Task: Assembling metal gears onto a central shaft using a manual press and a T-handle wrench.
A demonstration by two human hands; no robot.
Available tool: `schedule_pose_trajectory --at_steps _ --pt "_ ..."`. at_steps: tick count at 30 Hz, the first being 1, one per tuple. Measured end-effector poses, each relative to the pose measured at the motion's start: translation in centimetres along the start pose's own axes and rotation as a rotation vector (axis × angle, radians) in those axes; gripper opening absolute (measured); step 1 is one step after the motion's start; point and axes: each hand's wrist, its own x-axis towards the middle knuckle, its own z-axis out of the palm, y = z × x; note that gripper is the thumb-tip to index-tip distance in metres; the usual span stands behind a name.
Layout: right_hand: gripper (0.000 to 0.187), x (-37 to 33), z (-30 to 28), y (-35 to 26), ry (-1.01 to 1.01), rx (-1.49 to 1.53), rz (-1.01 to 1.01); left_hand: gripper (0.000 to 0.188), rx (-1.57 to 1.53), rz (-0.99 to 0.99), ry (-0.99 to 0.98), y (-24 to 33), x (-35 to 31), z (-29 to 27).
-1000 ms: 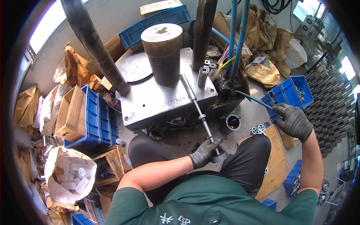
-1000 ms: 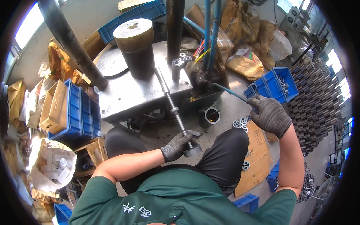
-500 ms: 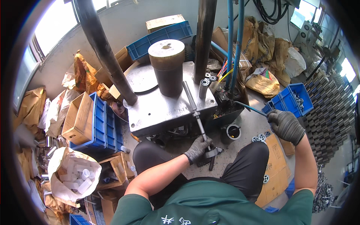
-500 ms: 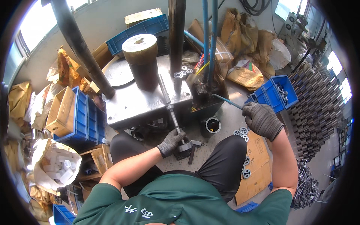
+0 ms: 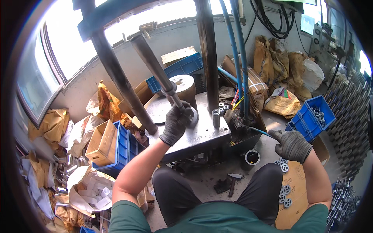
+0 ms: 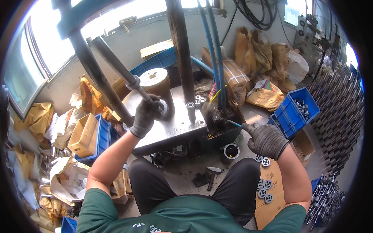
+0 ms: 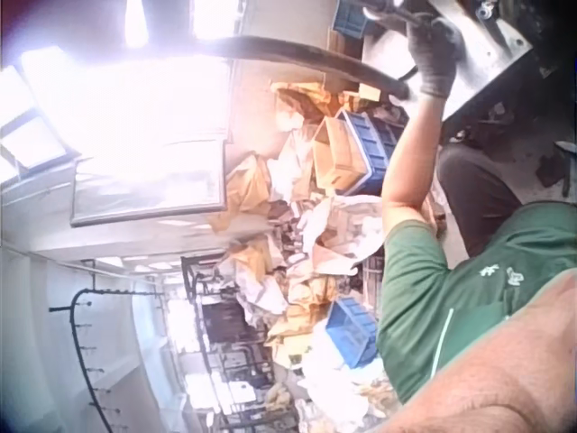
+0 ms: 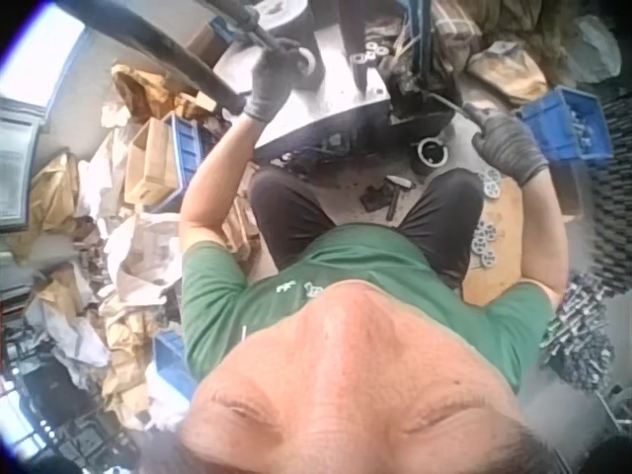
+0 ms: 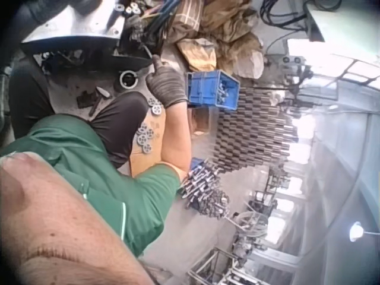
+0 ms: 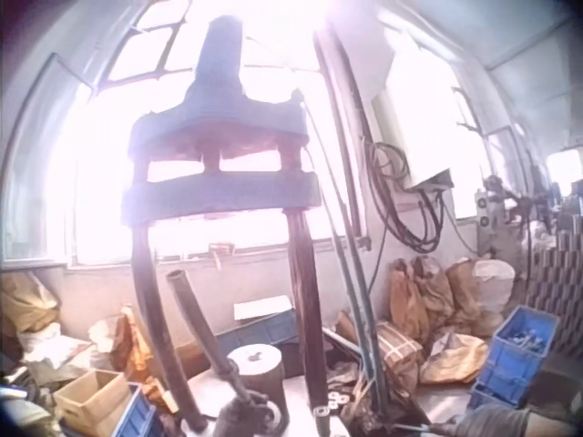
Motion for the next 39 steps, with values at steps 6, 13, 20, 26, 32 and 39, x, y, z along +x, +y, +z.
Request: schedule_pose_trajectory --at_steps 6,13,20,26,32,39 --pt "0.049 0.0 0.2 0.6 -0.028 -0.057 -0.023 0.006 0.041 0.139 0.094 0.1 13.9 -5.6" --pt "0.047 0.1 0.1 0.1 -0.065 -0.054 -0.005 0.007 0.349 -0.016 0.345 -1.9 20.7 -7.7" --pt "0.045 -0.3 0.1 0.2 -0.029 -0.017 -0.020 0.017 0.554 -0.057 0.326 -3.3 21.7 -6.5" --pt "0.043 0.3 -0.7 -0.5 -0.075 -0.023 -0.059 0.020 0.606 -0.017 0.337 -4.0 21.8 -8.7" --pt "0.037 -0.4 -0.3 -0.4 -0.043 0.007 -0.094 0.019 0.545 -0.027 0.319 -3.3 20.9 -7.2" --pt "0.030 -2.7 2.9 -0.3 -0.040 0.076 -0.080 0.033 0.557 0.019 0.352 -2.9 20.5 -7.2"
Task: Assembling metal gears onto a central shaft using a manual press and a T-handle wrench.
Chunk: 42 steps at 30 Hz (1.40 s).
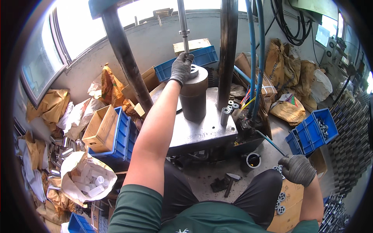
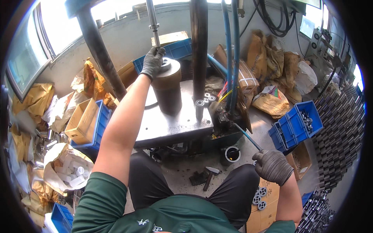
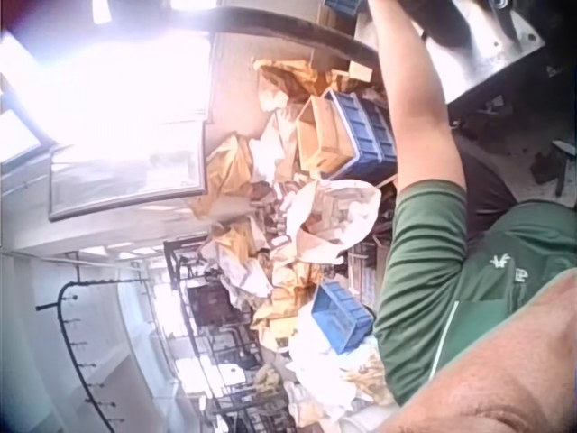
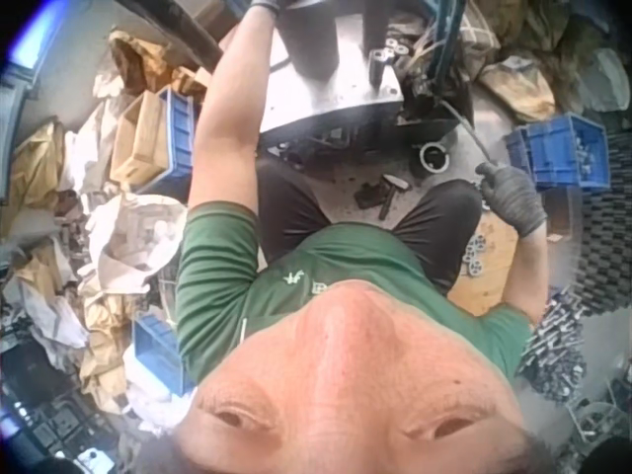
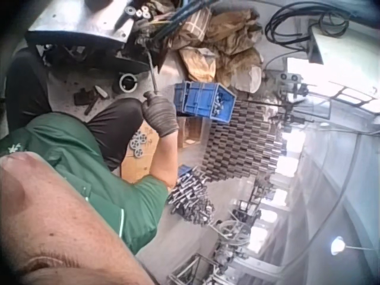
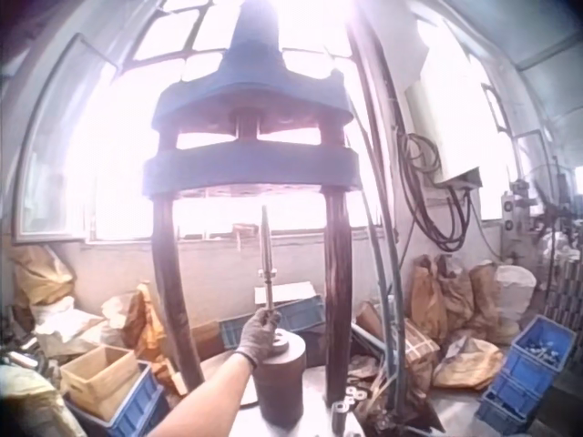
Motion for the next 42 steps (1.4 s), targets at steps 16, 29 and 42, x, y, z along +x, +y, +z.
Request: schedule_pose_trajectory --at_steps 16,29,42 --pt "0.023 -2.8 4.3 -1.3 0.093 0.061 0.156 0.044 -0.632 0.033 0.042 6.2 3.2 -1.2" --pt "0.025 -1.7 2.4 -0.7 0.091 0.041 0.112 0.024 -0.726 -0.064 0.047 9.4 5.3 -0.5" --pt "0.020 -3.9 6.3 -1.9 0.046 0.057 0.209 0.022 -0.733 -0.091 0.066 9.0 5.9 -0.5"
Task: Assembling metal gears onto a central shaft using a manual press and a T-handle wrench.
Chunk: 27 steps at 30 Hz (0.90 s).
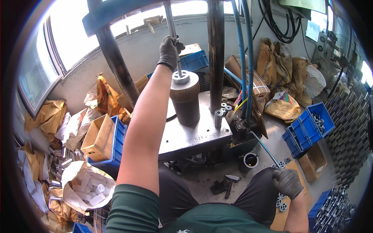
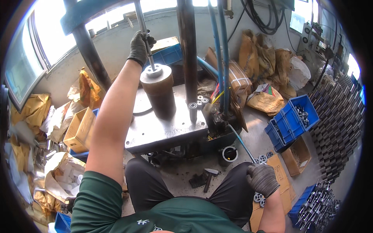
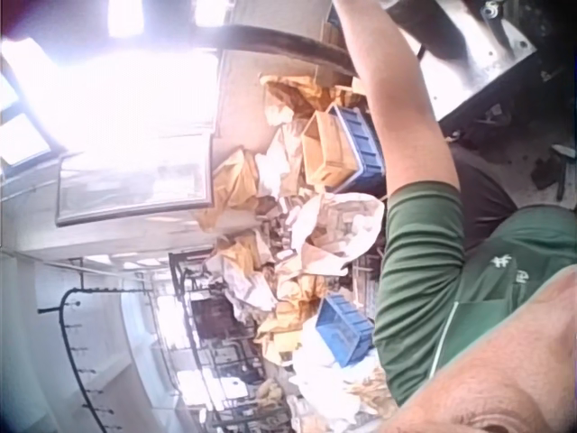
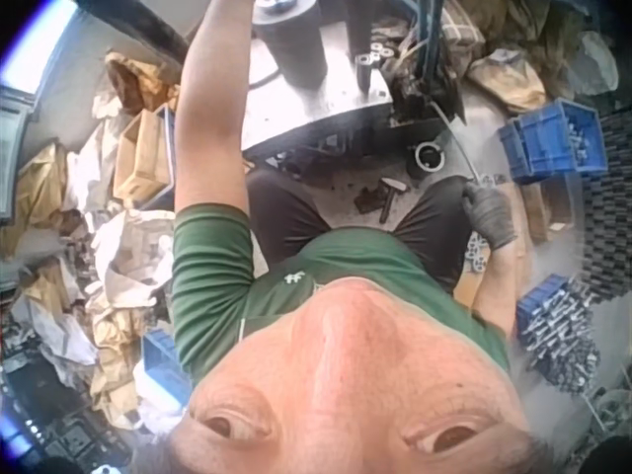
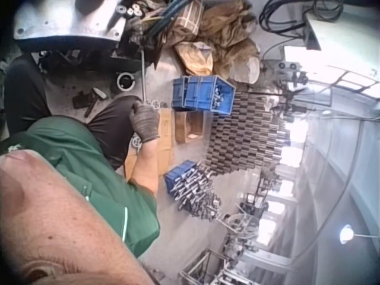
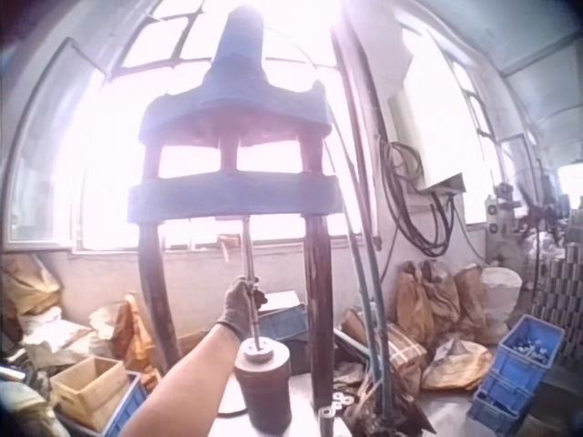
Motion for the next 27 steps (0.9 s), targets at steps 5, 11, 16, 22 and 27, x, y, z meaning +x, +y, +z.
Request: schedule_pose_trajectory --at_steps 5,11,16,22,27 --pt "0.030 0.4 -2.7 -0.6 0.017 0.086 -0.020 0.023 0.030 -0.031 -0.023 -0.2 0.0 -0.5" --pt "0.028 3.6 -5.4 0.4 0.196 0.122 -0.132 0.027 0.127 -0.029 -0.047 0.0 -0.9 -0.6" --pt "0.018 3.1 -4.5 0.1 0.133 0.059 -0.065 0.031 0.247 -0.061 -0.046 0.6 -0.9 -1.0" --pt "0.026 1.1 -2.8 0.5 -0.170 0.038 -0.058 0.032 0.243 -0.086 -0.043 0.4 -1.0 -0.9" --pt "0.041 5.5 -6.6 -0.5 0.388 0.129 -0.139 0.032 0.199 -0.097 -0.056 0.2 -0.7 -1.5"
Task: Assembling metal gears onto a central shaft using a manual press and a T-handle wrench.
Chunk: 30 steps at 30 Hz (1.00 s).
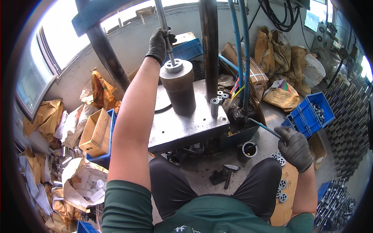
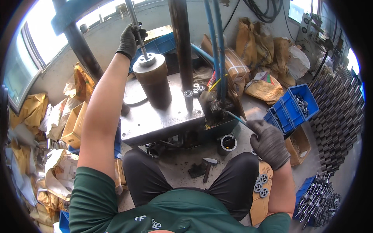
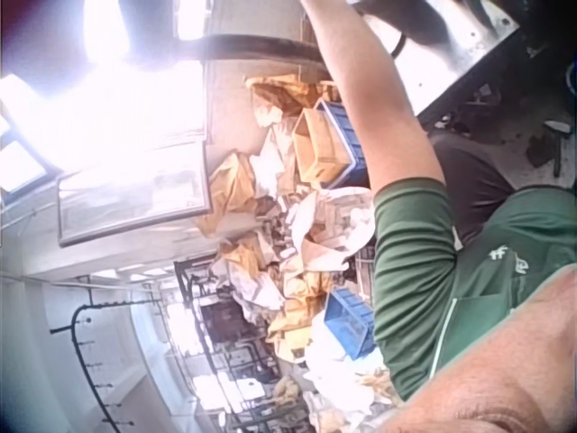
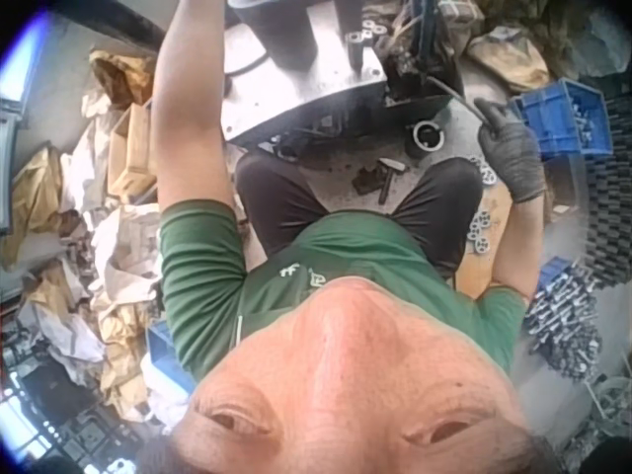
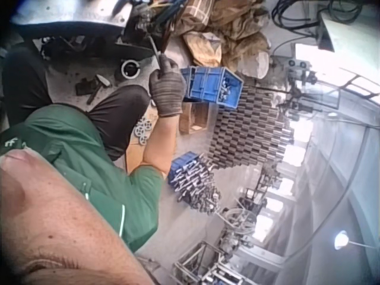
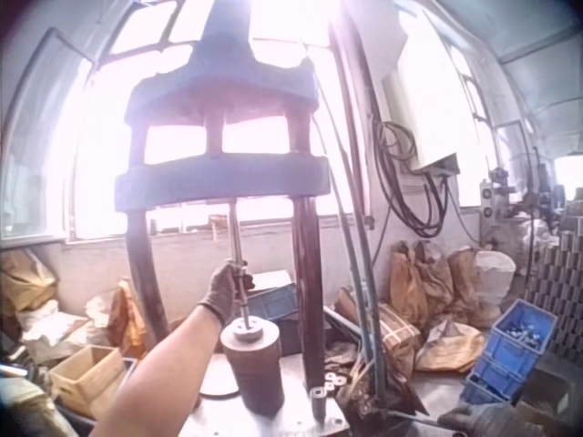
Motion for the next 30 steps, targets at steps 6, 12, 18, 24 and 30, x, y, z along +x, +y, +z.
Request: schedule_pose_trajectory --at_steps 6,12,18,24,30 --pt "0.062 15.7 -0.6 3.5 0.653 -0.059 -0.130 0.028 -0.051 -0.020 -0.002 0.3 -0.5 0.4" --pt "0.060 15.1 -0.7 5.0 0.463 -0.207 -0.013 0.031 -0.063 -0.016 -0.009 -0.2 -0.6 1.1" --pt "0.029 0.0 -0.3 2.8 -0.401 -0.066 -0.116 0.033 0.010 0.035 -0.012 0.1 -0.9 -0.2" --pt "0.023 -7.4 4.0 1.2 -0.531 -0.113 0.028 0.032 0.046 0.075 -0.008 -0.4 -0.4 0.1" --pt "0.031 -5.2 1.8 0.0 -0.487 -0.092 0.119 0.031 0.053 0.107 -0.041 -1.1 -0.6 0.1"
